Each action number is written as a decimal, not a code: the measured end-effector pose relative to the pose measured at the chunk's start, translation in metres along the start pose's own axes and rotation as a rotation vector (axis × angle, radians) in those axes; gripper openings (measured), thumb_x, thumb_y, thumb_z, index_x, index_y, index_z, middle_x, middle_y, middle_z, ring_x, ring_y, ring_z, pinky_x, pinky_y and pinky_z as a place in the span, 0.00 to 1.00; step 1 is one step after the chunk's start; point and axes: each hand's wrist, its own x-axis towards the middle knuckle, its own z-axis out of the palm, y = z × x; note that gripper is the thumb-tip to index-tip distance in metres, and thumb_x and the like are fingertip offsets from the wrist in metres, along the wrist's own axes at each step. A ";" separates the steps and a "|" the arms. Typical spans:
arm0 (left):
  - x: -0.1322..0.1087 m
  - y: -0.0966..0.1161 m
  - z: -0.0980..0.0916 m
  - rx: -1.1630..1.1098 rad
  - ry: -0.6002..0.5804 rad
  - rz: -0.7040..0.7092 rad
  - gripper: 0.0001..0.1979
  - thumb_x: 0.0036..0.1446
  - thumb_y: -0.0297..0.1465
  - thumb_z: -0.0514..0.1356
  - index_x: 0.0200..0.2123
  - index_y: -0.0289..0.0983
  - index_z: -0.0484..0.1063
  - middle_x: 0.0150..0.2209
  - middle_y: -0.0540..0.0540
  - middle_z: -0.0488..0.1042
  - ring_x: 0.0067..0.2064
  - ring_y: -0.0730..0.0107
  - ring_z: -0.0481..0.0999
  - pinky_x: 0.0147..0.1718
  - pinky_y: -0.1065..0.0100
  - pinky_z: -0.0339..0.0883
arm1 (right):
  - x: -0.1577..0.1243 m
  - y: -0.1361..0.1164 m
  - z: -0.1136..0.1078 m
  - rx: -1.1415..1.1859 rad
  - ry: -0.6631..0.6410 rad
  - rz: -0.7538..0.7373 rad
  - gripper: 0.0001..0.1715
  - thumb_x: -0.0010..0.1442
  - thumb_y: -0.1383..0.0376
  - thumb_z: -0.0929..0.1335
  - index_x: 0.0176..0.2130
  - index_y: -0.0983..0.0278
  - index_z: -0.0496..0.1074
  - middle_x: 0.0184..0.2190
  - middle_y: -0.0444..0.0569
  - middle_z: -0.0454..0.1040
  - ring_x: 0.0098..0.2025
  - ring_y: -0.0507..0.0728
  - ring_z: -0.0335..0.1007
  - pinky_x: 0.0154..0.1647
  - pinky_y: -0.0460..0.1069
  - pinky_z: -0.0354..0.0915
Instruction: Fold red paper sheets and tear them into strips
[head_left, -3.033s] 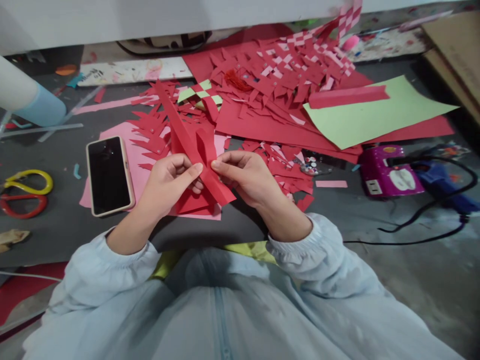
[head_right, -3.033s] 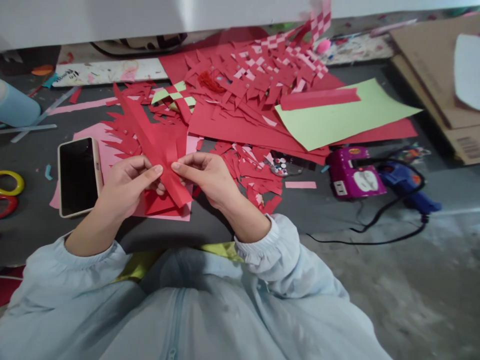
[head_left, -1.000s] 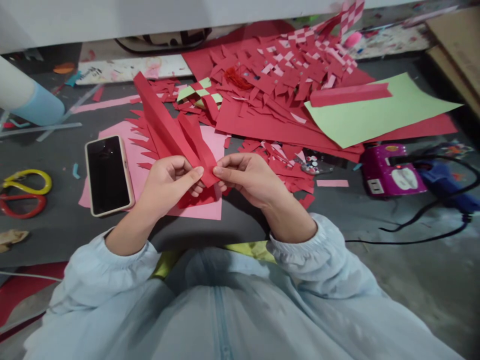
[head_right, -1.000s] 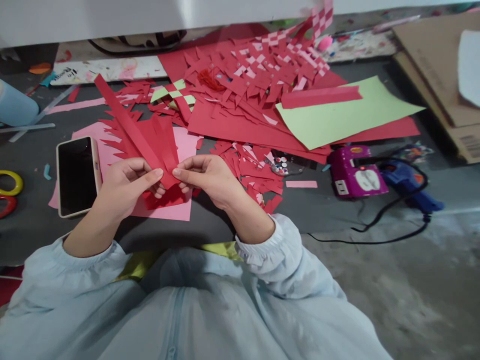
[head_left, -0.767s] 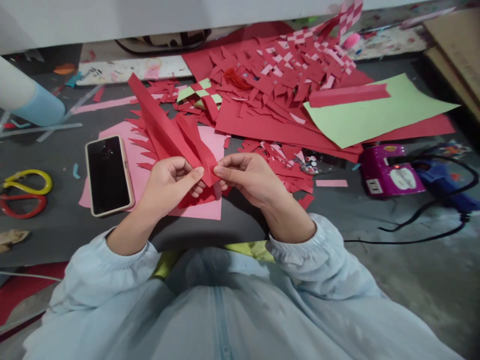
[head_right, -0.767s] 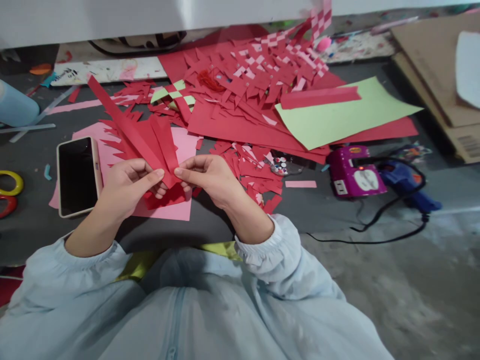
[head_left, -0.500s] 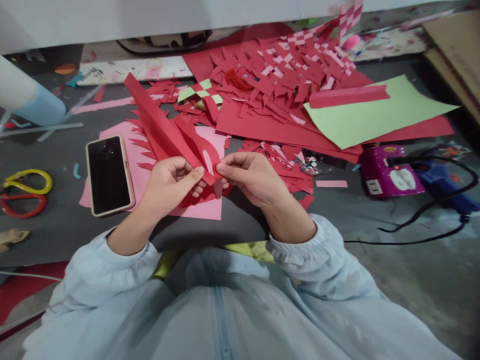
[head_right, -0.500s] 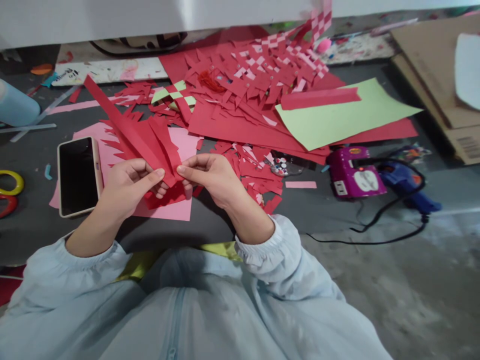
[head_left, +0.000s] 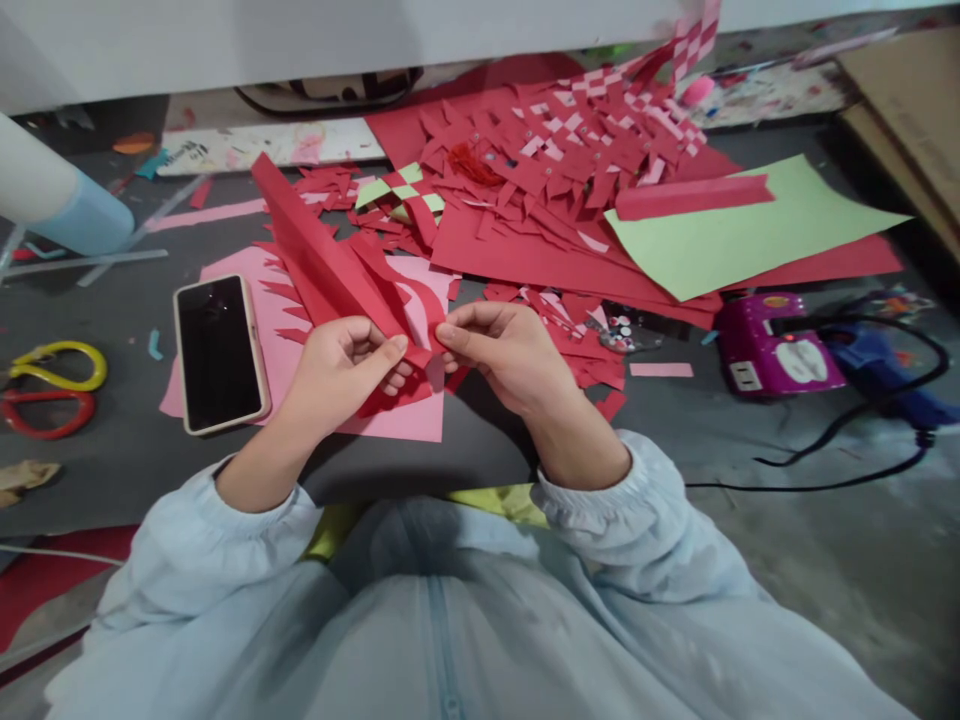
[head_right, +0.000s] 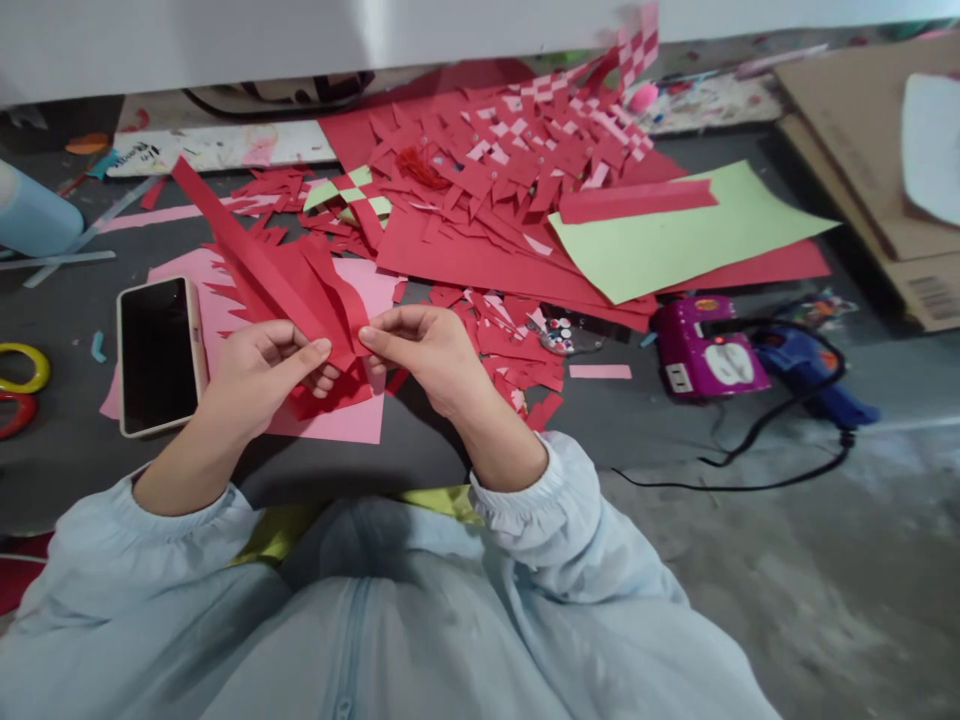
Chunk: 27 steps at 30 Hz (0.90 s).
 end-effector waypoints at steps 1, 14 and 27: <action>0.000 0.000 0.000 0.005 0.003 -0.006 0.13 0.50 0.34 0.67 0.22 0.35 0.68 0.20 0.49 0.77 0.21 0.74 0.76 0.21 0.76 0.71 | 0.000 0.000 0.000 -0.005 0.015 -0.002 0.17 0.41 0.57 0.80 0.25 0.64 0.75 0.18 0.41 0.73 0.19 0.48 0.67 0.22 0.45 0.68; -0.003 0.003 0.005 0.143 -0.003 -0.057 0.13 0.54 0.32 0.65 0.21 0.36 0.66 0.17 0.50 0.72 0.19 0.74 0.73 0.19 0.73 0.70 | 0.004 -0.005 -0.005 -0.372 0.219 -0.094 0.26 0.45 0.60 0.74 0.44 0.63 0.68 0.19 0.37 0.71 0.18 0.49 0.62 0.23 0.48 0.61; -0.011 0.007 0.008 0.378 -0.075 0.139 0.11 0.54 0.33 0.61 0.22 0.37 0.68 0.19 0.51 0.73 0.21 0.73 0.74 0.22 0.74 0.63 | -0.010 -0.014 0.008 -1.152 0.288 -0.472 0.13 0.62 0.59 0.66 0.36 0.64 0.76 0.28 0.48 0.72 0.31 0.55 0.66 0.34 0.51 0.58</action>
